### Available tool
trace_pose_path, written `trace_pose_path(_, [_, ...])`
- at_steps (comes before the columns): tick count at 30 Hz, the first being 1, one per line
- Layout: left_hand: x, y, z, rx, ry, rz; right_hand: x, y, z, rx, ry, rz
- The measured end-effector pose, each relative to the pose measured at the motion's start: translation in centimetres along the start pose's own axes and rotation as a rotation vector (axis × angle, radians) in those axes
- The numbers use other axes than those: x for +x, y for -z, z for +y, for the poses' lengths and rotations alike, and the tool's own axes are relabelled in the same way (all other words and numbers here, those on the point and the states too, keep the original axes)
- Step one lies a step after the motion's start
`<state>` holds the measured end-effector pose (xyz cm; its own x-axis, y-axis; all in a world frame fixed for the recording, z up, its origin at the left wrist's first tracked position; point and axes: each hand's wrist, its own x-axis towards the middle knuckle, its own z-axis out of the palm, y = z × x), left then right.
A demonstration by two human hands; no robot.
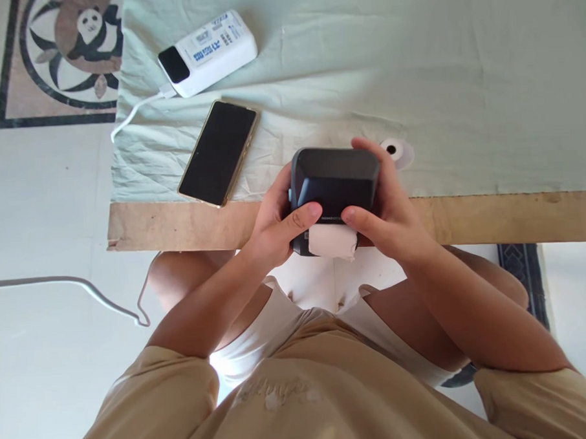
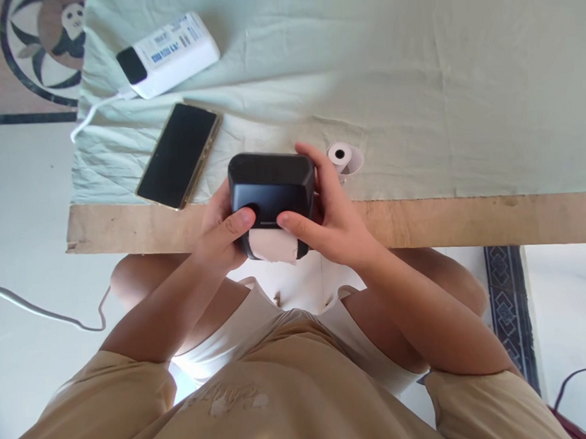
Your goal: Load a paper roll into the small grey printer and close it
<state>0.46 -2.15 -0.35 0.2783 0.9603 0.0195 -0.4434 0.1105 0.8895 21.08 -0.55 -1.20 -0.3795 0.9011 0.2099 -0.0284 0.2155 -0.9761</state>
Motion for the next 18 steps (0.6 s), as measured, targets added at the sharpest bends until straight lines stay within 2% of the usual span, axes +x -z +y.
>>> trace_pose_path(3, [0.0, 0.1, -0.1, 0.014, -0.047, -0.002, 0.0, -0.1, -1.0, 0.068, -0.127, 0.0])
trace_pose_path(5, [0.1, 0.1, -0.1, 0.024, -0.067, 0.011, 0.2, 0.0, -1.3, 0.112, -0.163, -0.03])
trace_pose_path(9, [0.4, -0.1, -0.2, 0.064, -0.053, 0.02, 0.3, 0.4, -1.2, 0.153, -0.173, -0.045])
trace_pose_path(13, [0.8, 0.1, -0.9, 0.116, -0.084, 0.107, 0.3, 0.6, -0.9, 0.144, -0.162, -0.046])
trace_pose_path(18, [1.1, 0.6, -1.8, 0.125, -0.177, 0.059, 0.5, 0.8, -0.6, 0.107, -0.116, -0.048])
